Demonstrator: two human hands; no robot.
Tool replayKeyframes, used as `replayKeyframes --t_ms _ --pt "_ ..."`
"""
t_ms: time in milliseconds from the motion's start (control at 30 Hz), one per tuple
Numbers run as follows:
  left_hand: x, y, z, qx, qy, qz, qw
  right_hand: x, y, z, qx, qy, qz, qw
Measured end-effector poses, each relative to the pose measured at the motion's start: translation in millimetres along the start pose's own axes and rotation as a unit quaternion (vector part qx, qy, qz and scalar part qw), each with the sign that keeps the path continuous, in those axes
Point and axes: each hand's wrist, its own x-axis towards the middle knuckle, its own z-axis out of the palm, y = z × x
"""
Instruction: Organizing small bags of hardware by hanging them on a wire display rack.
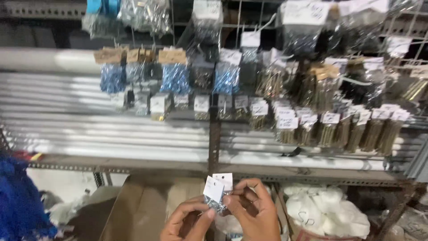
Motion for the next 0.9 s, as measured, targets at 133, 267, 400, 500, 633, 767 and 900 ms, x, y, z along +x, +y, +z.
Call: replayKeyframes --t_ms 133,267,400,500,633,767,900 --pt "36 39 46 0.109 0.04 0.016 0.993 10 -47 1 0.007 0.015 -0.01 1.0" --pt "66 87 84 0.16 0.018 0.025 0.987 15 -100 8 -0.041 0.05 -0.036 0.997" --pt "93 123 112 0.242 0.027 -0.008 0.97 16 -163 25 -0.08 0.095 -0.04 0.991" --pt "111 144 132 0.271 0.031 0.025 0.962 27 -195 31 -0.096 0.114 -0.019 0.989" --pt "127 171 158 0.285 0.042 -0.013 0.958 46 -226 32 -0.177 0.097 -0.147 0.968" --pt "134 182 175 0.227 0.023 0.025 0.973 65 -251 35 -0.162 0.056 -0.246 0.954" --pt "136 201 192 0.298 0.053 -0.044 0.952 70 -265 43 -0.162 0.059 -0.263 0.949"
